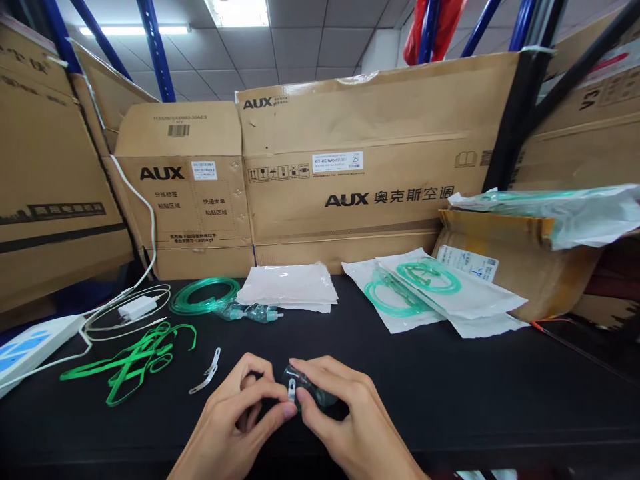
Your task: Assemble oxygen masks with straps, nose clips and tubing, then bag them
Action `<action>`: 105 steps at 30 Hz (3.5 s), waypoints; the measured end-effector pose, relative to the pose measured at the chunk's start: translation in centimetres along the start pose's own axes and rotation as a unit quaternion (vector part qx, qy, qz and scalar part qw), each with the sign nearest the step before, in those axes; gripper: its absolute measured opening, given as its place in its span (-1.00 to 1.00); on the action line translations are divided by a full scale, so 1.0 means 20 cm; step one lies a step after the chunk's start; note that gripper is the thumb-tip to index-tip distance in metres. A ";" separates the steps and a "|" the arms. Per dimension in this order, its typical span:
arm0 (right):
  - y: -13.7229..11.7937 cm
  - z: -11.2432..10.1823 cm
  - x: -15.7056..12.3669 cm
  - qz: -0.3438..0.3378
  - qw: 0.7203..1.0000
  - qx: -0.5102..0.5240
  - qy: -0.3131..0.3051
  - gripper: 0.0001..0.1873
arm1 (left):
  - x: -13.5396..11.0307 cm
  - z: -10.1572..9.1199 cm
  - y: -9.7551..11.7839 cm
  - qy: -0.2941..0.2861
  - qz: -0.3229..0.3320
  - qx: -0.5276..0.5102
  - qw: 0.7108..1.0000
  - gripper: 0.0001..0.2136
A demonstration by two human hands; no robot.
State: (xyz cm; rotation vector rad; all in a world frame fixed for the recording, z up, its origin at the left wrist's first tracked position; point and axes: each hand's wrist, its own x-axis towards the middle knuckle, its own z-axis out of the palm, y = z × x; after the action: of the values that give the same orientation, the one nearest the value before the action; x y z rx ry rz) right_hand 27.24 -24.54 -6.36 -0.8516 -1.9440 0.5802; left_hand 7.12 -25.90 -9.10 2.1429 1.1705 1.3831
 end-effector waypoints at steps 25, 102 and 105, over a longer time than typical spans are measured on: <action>0.01 -0.01 0.01 -0.073 0.997 -0.020 -0.032 -0.59 | -0.02 0.01 -0.03 0.006 0.032 -0.001 0.999 -0.83; 0.21 -0.26 0.39 -0.037 0.888 -0.453 -0.071 -0.63 | -0.03 -0.18 -0.17 -0.024 0.204 0.199 0.958 -0.88; 0.26 -0.60 0.28 0.034 0.875 -0.482 -0.020 -0.78 | -0.04 -0.18 -0.15 -0.010 0.191 0.198 0.961 -0.83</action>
State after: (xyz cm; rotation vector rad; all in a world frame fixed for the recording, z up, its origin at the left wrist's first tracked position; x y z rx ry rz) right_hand 37.48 -16.20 -1.12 -1.5103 -2.2267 -0.4221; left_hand 2.55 -25.23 -9.80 2.7786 1.1437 1.3548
